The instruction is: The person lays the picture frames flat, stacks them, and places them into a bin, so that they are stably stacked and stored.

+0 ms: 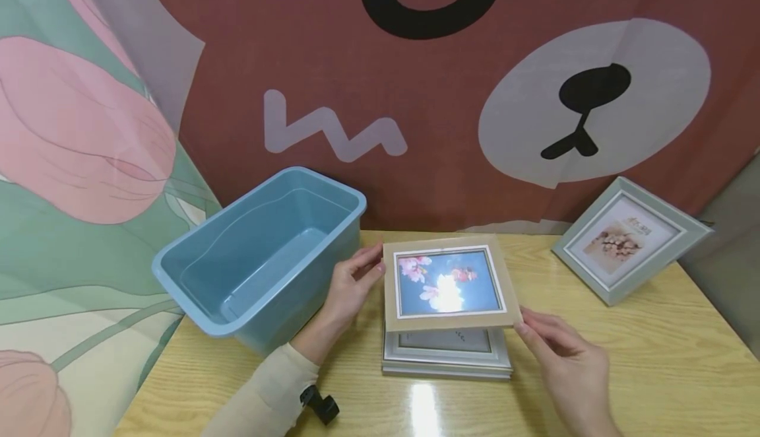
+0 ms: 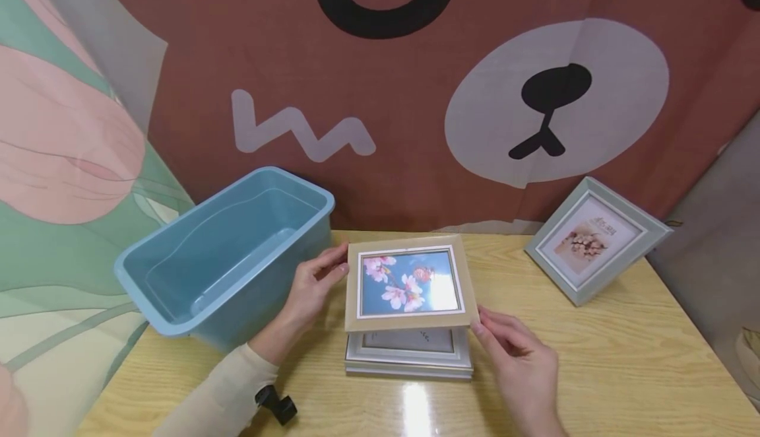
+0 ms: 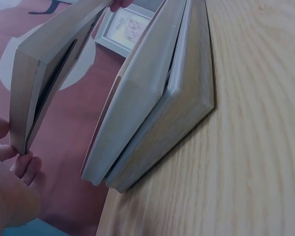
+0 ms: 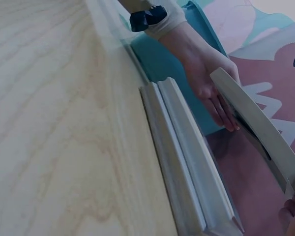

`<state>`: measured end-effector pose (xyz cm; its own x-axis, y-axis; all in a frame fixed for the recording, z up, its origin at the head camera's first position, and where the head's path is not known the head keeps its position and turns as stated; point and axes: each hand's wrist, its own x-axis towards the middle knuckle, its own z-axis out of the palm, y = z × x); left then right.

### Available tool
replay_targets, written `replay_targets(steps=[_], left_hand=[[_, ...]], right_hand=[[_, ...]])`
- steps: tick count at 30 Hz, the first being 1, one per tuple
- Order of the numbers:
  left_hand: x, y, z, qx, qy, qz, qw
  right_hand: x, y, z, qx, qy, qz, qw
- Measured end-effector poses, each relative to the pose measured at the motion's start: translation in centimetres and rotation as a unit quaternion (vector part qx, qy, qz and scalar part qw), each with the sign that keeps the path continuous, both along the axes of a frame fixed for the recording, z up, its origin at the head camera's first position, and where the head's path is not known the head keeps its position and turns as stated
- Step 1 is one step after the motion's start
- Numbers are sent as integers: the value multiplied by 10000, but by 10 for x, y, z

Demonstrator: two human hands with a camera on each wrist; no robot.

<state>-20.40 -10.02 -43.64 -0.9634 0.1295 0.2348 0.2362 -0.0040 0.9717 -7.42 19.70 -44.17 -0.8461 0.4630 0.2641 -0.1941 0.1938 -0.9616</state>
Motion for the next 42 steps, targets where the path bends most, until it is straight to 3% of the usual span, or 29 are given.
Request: replay_targets(steps=[12,20,24,33,42], left_hand=[[1,-2,-10,-226,-151,-144,9995],[0,-4,-16,-410,-106,-210,9989],[1,-5,-18,-485,-188,-214,9984],[3,-5,-21,-618,-229,-244,9975],[5,-6,-30,-846,-129,-241,9960]], right_hand=[[5,-2,-12,-15,5,67,10000],[8,-3,-17,-18,-537,12,9986],[10,-4,-20,-68,-511,113,9986],[14,-3,-26,595,-553,90,9967],[20,-4,-34,459,-635,62,9969]])
